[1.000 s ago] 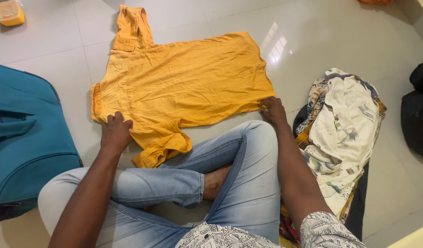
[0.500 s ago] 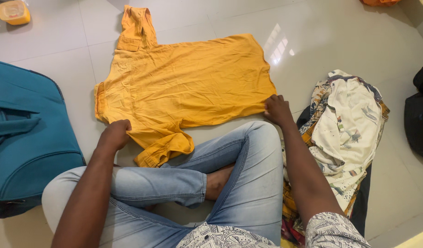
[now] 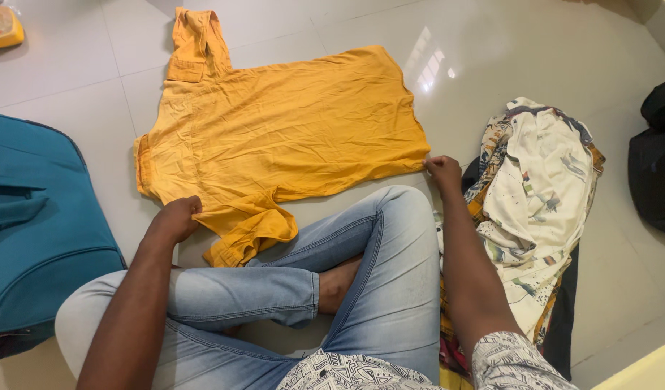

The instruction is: The person buttons a yellow shirt and then folds it by tucking the sleeves and sides together while sitting on the floor.

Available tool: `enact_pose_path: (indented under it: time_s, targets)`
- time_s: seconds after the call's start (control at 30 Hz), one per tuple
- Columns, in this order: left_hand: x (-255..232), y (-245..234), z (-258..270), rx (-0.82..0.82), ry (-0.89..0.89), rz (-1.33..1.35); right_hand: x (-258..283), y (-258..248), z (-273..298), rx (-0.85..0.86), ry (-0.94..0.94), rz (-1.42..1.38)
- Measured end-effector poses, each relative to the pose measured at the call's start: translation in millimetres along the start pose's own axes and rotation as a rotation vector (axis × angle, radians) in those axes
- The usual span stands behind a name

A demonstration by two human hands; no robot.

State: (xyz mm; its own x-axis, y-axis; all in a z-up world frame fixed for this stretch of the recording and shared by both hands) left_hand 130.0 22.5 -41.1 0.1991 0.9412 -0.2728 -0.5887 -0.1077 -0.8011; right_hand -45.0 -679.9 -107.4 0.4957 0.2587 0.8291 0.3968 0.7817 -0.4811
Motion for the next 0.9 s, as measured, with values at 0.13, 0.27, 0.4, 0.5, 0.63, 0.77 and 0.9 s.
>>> enact_pose_path:
  time_s: [0.13,0.27,0.4,0.5,0.63,0.77,0.9]
  targets:
    - [1.8,0.9,-1.4,0.005,-0.008,0.007,-16.1,12.9,-17.4,0.074,0.044,-0.258]
    - [22.2,1.1,-4.4,-0.04,-0.074,0.025,-36.3,-8.0,-17.0,0.05,0.023,-0.644]
    - [35.2,9.1,-21.5,-0.049,-0.079,0.009,-43.9,-6.1,11.5,0.141,-0.027,-0.793]
    - [44.6,23.4,-31.8,-0.031,-0.048,-0.016,-38.0,-5.6,23.7,0.188,-0.058,-0.826]
    - [44.4,23.8,-42.0,-0.099,0.068,-0.071,-26.0,-2.2,35.7,0.249,0.045,-0.658]
    - [52.3,32.8,-48.8,-0.027,0.02,-0.01,12.1,-2.4,34.0,0.399,-0.209,-0.4]
    - [50.2,36.0,-52.1,-0.053,0.075,-0.065,24.2,13.5,44.0,0.316,-0.335,0.383]
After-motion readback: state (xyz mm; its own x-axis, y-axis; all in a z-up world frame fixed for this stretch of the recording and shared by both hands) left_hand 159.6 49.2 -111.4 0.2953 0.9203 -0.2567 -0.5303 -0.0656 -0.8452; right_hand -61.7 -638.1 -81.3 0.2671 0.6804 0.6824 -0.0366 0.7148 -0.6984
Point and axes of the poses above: each hand's wrist, its own z-axis away from the middle knuckle, its own y-axis out of the palm, x = y × z, the point moved 9 cm from there along -z, towards the middle knuckle, and after that the axes turned 10 degrees about x, right-handed, at the moved point
